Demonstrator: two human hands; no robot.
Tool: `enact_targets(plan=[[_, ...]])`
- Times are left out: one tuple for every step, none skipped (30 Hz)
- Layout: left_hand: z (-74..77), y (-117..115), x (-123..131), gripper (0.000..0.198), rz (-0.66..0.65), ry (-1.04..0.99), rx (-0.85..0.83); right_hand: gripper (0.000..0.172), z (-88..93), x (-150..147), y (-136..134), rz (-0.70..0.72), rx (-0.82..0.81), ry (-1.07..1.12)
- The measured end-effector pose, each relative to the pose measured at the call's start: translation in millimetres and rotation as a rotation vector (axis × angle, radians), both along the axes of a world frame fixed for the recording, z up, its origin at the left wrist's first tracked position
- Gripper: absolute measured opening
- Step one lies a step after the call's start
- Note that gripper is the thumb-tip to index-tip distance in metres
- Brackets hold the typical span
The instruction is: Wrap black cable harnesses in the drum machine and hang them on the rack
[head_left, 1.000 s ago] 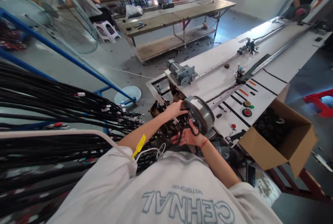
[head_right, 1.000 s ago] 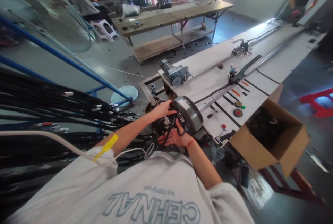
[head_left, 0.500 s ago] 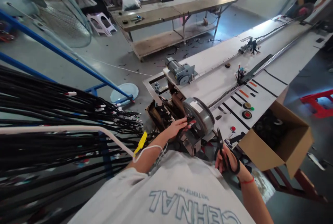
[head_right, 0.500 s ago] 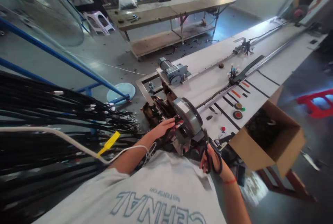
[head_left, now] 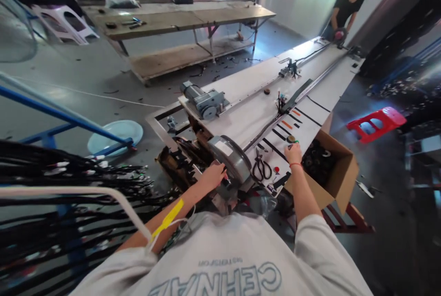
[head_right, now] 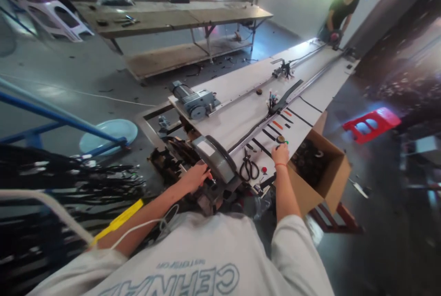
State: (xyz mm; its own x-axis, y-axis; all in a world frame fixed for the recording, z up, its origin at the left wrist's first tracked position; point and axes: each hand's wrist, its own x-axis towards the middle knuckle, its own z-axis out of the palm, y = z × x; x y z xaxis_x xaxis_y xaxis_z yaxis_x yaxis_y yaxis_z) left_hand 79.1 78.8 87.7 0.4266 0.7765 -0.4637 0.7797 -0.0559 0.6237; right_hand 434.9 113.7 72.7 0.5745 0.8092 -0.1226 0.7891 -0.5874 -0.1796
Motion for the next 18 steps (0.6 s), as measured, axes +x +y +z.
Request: enact_targets(plan=[[1.5, -4, 3, 0.02, -0.002, 0.078, 0.044, 0.05, 2.1, 16, 10, -0.033, -0.016, -0.009], [1.8, -8, 6, 0.024, -0.004, 0.131, 0.096, 0.051, 2.6, 30, 18, -0.05, -0.048, -0.002], [1.0, -12, 7, 0.028, -0.002, 0.165, 0.154, 0.05, 1.5, 42, 24, -0.058, -0.085, 0.01], [-0.9, -15, 8, 0.03, 0.01, 0.184, 0.209, 0.049, -1.2, 50, 29, -0.06, -0.121, 0.024], [-3.6, -17, 7, 0.03, 0.032, 0.194, 0.253, 0.049, -5.0, 56, 32, -0.057, -0.148, 0.036], [-6.9, -20, 6, 0.029, 0.062, 0.197, 0.282, 0.048, -9.5, 59, 34, -0.051, -0.159, 0.042], [-10.4, -21, 3, 0.029, 0.096, 0.191, 0.291, 0.048, -14.1, 61, 34, -0.048, -0.16, 0.044], [-13.8, -23, 0, 0.03, 0.129, 0.175, 0.29, 0.049, -18.3, 62, 34, -0.046, -0.162, 0.045], [-16.9, -24, -4, 0.031, 0.156, 0.149, 0.281, 0.05, -21.8, 62, 33, -0.044, -0.164, 0.047], [-19.6, -25, -8, 0.032, 0.173, 0.113, 0.267, 0.051, -24.5, 62, 32, -0.042, -0.166, 0.05], [-21.7, -27, -12, 0.033, 0.184, 0.075, 0.25, 0.052, -26.3, 62, 31, -0.041, -0.169, 0.053], [-23.2, -28, -16, 0.034, 0.195, 0.043, 0.232, 0.053, -27.4, 62, 30, -0.04, -0.172, 0.055], [-24.3, -30, -21, 0.035, 0.207, 0.021, 0.212, 0.054, -27.8, 62, 29, -0.039, -0.175, 0.056], [-24.9, -33, -26, 0.035, 0.219, 0.007, 0.191, 0.055, -27.7, 62, 29, -0.04, -0.177, 0.057], [-25.4, -35, -33, 0.035, 0.229, -0.004, 0.164, 0.056, -27.4, 62, 29, -0.042, -0.18, 0.058], [-25.8, -39, -41, 0.035, 0.235, -0.009, 0.118, 0.056, -26.9, 61, 29, -0.043, -0.182, 0.061], [-26.1, -43, -50, 0.035, 0.235, -0.011, 0.044, 0.057, -26.3, 61, 29, -0.045, -0.183, 0.063], [-26.5, -47, -61, 0.037, 0.231, -0.014, -0.057, 0.057, -25.6, 61, 29, -0.046, -0.183, 0.065]])
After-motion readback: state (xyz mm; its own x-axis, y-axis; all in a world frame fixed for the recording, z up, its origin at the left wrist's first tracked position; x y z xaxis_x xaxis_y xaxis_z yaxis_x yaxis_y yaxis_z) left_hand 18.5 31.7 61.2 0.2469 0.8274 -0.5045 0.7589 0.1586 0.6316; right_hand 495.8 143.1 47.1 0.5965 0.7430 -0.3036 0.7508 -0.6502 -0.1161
